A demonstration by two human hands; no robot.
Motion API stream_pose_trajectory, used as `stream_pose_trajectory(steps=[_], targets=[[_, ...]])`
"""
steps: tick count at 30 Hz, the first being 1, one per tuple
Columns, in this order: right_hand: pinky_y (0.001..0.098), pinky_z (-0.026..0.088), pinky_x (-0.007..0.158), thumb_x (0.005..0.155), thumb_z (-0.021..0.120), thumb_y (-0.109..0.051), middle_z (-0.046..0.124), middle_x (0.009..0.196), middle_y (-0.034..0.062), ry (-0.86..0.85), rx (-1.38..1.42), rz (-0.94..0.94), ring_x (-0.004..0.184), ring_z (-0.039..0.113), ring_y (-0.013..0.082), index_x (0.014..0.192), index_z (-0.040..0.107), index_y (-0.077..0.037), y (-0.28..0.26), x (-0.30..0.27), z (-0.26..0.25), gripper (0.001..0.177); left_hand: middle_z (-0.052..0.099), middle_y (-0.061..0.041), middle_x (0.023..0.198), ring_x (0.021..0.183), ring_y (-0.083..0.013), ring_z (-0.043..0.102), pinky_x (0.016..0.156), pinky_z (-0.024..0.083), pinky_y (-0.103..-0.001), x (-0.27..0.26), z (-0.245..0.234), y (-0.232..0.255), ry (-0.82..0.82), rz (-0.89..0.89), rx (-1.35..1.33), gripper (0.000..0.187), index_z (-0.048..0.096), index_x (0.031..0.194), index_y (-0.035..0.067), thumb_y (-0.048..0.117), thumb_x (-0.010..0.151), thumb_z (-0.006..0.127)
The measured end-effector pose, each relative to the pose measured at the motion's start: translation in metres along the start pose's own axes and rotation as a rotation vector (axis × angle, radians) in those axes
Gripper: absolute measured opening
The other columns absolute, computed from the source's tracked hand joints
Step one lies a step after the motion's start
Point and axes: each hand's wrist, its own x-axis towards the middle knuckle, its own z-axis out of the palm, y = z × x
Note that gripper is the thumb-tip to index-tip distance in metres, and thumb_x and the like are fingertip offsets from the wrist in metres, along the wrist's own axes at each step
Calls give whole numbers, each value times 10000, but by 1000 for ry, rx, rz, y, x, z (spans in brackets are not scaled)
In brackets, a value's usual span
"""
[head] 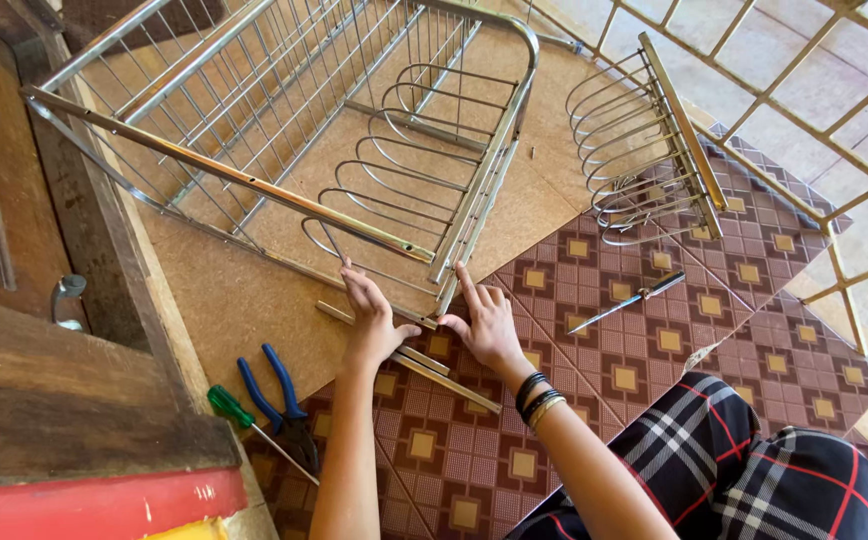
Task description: The person assembles a metal dish rack by attaching curved wire components to the frame using a screwdriver. They secure multiple sections with screws and then insert a vertical wire rack into the assembled frame.
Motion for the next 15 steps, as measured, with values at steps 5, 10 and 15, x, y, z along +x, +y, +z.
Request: stream_pose_trajectory(steps=[5,10,15], targets=[[515,371,1023,870,558,-723,644,1208,151,93,-73,-84,1130,546,367,1645,241,-114,4,7,2,1035,-58,-435,1555,1474,-589,112,1215,224,-541,4,13,7,153,46,-46,1580,-272,1437,-132,227,569,999],[464,375,1039,809,696,-580,651,1151,136,15,326,35,1117,603,293,1586,326,-112,12,4,-10,980,-1,-463,1567,1485,-586,122,1229,221,-516,7,24,26,204,-109,30,1503,-150,1491,-132,170,558,989],[441,386,1075,853,734,-487,635,1240,177,63,413,-6,1208,592,309,1532,411,-76,14,0,-10,857,91,-382,1608,1494,-535,195,1222,257,-525,-1,24,41,311,-136,26,1409,23,1553,-72,124,527,969]])
